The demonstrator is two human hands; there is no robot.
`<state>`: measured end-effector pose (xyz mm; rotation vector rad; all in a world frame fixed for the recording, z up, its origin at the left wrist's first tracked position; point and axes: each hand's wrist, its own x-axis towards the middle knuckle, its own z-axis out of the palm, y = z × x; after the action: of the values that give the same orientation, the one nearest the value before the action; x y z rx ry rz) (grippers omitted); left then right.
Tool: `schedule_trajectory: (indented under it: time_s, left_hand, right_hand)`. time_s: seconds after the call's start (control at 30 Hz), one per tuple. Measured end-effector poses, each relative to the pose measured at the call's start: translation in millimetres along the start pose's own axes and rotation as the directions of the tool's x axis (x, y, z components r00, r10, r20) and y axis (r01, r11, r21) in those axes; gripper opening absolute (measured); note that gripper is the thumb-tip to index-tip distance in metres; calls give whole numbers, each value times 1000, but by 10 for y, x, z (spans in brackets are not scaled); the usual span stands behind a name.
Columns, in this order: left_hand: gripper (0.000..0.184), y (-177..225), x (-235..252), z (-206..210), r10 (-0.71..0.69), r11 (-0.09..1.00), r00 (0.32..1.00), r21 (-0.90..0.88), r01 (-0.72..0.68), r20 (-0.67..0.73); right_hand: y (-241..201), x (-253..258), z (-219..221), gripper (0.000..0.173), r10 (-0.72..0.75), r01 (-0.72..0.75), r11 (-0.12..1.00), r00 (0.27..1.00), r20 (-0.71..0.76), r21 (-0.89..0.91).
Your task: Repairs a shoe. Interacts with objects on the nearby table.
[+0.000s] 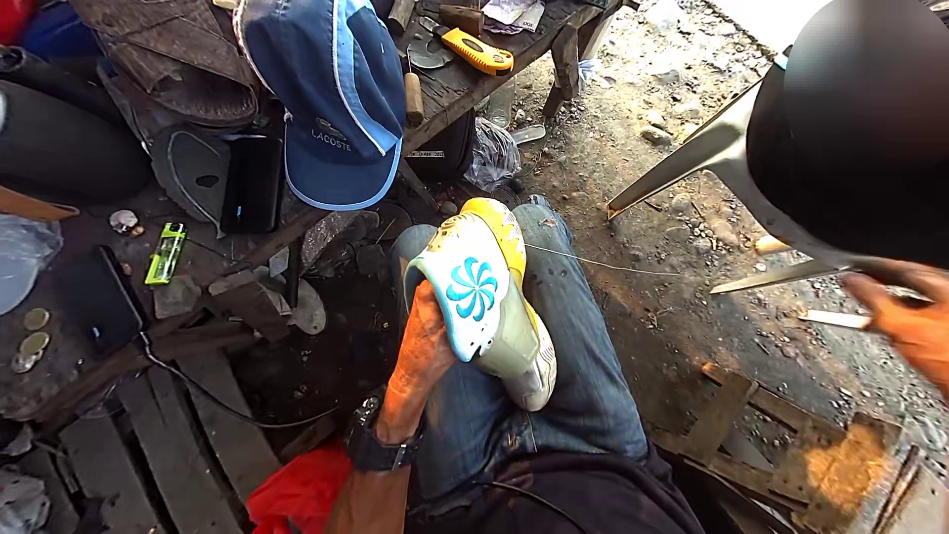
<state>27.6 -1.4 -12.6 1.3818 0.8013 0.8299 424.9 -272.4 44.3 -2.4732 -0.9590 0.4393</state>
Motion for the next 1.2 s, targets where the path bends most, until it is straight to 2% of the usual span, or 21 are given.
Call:
schedule_trajectory:
  time_s: [0.07, 0.13, 0.17, 0.2, 0.3, 0.33, 0.4, 0.5, 0.7, 0.8, 0.9, 1.03, 1.13, 1.2]
  left_hand:
    - [26, -10, -2, 53, 2, 999, 999, -51, -5, -47]
    - [28, -63, -22, 67, 50, 998, 996, -42, -53, -69]
    - [29, -86, -31, 61, 66, 997, 995, -38, -69, -72]
    - [31, -100, -35, 47, 81, 996, 994, -31, -83, -68]
    - [30, -81, -27, 14, 61, 997, 997, -45, -64, -53]
    - [28, -74, -21, 12, 56, 997, 997, -52, -59, -57]
    - [25, -62, -8, 19, 55, 997, 996, -59, -58, -63]
    - [16, -57, 25, 51, 58, 993, 995, -93, -65, -76]
    - [12, -44, 35, 77, 24, 991, 996, -127, -35, -87]
    - [12, -44, 17, 116, -41, 988, 990, -156, 20, -132]
    - [14, -86, 32, 108, -33, 986, 991, -165, 12, -128]
    - [18, -20, 14, 43, -67, 983, 997, -172, 59, -38]
    - [24, 36, 41, -71, -147, 976, 987, -154, 157, 70]
    - [28, 104, 80, -85, -250, 934, 964, -241, 264, 85]
  right_hand:
    - [-673, 56, 701, 31, -256, 259, 952, 966, -41, 164]
    - [-1313, 85, 1292, 27, -449, 409, 810, 894, -6, 419]
    - [-1579, 100, 1523, 28, -518, 459, 750, 855, -8, 476]
    - [-1800, 112, 1697, 30, -564, 501, 719, 826, -18, 482]
    - [-2156, 113, 1901, 33, -597, 562, 749, 802, -12, 351]
    - [-2185, 127, 1899, 29, -592, 559, 752, 806, -15, 350]
    - [-2194, 167, 1861, 19, -589, 518, 710, 808, 0, 477]
    - [-2189, 162, 1846, 18, -595, 436, 622, 803, 30, 651]
    - [-2168, 116, 1997, 17, -587, 504, 562, 802, -112, 656]
    - [-2169, 126, 2058, 17, -595, 533, 555, 791, -144, 639]
    - [-2196, 148, 2083, 15, -595, 535, 568, 792, -137, 625]
    - [-2229, 244, 1829, 15, -617, 507, 684, 786, 46, 524]
    - [-2081, 415, 1403, 23, -515, 401, 841, 799, 311, 362]
    - [-1935, 498, 1180, 33, -446, 352, 891, 796, 409, 287]
